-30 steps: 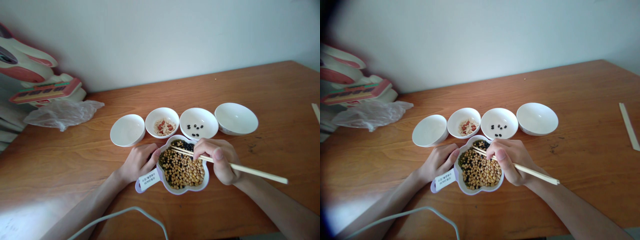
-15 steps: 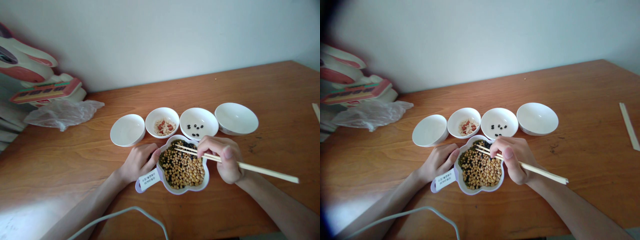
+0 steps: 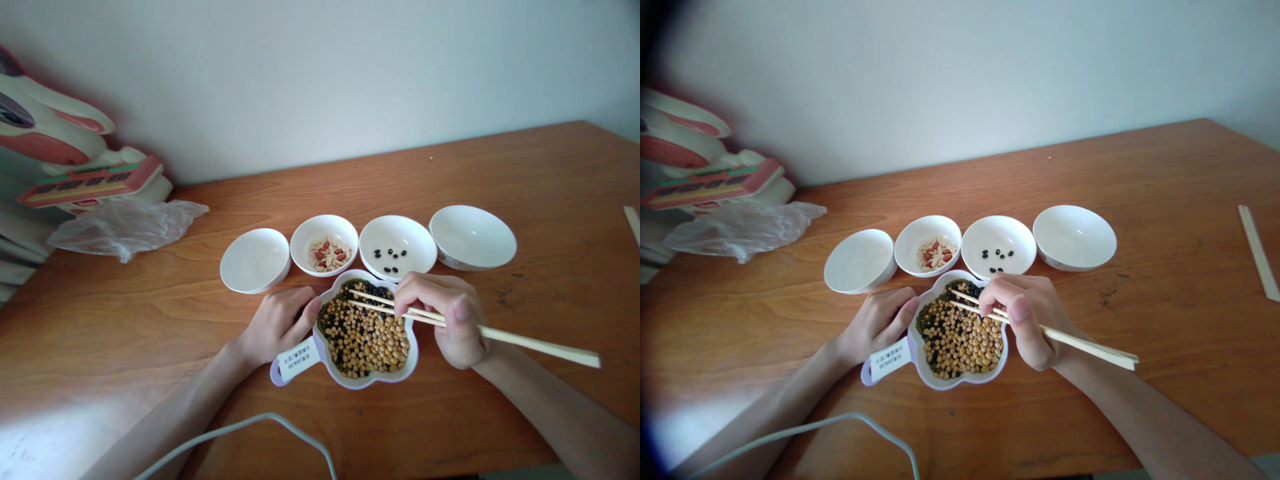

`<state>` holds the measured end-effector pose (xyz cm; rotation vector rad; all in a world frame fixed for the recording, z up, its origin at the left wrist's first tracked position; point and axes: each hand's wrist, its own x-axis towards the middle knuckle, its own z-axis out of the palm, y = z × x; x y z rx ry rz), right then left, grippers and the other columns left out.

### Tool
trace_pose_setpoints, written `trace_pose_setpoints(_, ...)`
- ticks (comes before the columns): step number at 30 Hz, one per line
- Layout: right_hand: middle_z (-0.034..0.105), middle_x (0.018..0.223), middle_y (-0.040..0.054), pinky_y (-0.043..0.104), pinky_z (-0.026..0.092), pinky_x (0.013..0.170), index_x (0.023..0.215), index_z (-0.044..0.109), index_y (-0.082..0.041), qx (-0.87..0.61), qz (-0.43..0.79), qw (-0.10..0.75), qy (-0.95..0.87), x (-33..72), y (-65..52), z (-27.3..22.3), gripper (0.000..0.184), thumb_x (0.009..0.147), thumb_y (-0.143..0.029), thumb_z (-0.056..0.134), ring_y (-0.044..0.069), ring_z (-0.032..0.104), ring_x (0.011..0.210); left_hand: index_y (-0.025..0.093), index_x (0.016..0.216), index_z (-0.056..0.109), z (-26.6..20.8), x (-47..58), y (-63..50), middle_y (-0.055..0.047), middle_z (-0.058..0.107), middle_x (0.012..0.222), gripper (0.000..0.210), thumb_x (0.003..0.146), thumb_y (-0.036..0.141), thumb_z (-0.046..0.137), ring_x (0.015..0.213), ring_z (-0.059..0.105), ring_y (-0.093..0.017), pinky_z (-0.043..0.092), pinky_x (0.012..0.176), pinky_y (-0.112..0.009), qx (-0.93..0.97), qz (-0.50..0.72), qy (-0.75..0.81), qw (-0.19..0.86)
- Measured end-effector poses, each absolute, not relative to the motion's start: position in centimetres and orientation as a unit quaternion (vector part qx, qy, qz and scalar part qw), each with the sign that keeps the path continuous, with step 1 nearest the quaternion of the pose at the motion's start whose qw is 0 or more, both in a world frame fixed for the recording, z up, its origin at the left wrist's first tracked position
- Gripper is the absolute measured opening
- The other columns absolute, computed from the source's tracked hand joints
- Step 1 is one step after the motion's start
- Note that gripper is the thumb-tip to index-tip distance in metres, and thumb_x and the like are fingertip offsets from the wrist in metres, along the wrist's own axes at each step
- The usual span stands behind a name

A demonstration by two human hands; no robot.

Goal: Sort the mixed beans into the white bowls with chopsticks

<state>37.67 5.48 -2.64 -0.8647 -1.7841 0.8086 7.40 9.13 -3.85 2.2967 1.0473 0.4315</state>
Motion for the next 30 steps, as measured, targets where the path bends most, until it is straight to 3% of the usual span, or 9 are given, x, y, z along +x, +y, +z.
trace_pose_setpoints(9, 0.065, 0.076, 0.0049, 0.035, 0.042, 0.063, 0.083, 0.068, -0.02, -0.352, 0.351, 0.462, -0.734, 37.4, 5.3, -2.6, 0.061, 0.108, -0.054, 0.024, 0.018, 0.059, 0.068, 0.02, 0.078, 0.045, -3.7, 7.5, 9.2, 0.002, 0.054, 0.07, 0.034, 0.109, 0.033, 0.039, 0.062, 0.049, -0.012, 0.033, 0.061, -0.027, 0.86, 0.164, 0.39, 0.286)
trace_pose_setpoints(20, 0.066, 0.071, 0.0054, 0.036, 0.044, 0.059, 0.078, 0.072, -0.022, -0.347, 0.338, 0.501, -0.717, 37.2, 5.3, -2.3, 0.066, 0.107, -0.058, 0.024, 0.019, 0.061, 0.063, 0.02, 0.078, 0.045, -3.6, 7.4, 9.2, 0.001, 0.055, 0.07, 0.034, 0.109, 0.033, 0.039, 0.062, 0.049, -0.012, 0.034, 0.06, -0.028, 0.858, 0.165, 0.391, 0.289)
trace_pose_setpoints(30, 0.07, 0.071, 0.0075, 0.04, 0.048, 0.06, 0.076, 0.074, -0.026, -0.381, 0.208, 0.56, -0.706, 38.8, 4.9, 0.6, 0.075, 0.105, -0.065, 0.016, 0.023, 0.068, 0.066, 0.02, 0.078, 0.045, -3.7, 7.2, 9.3, 0.001, 0.055, 0.07, 0.033, 0.108, 0.031, 0.04, 0.062, 0.049, -0.012, 0.035, 0.06, -0.028, 0.86, 0.168, 0.389, 0.285)
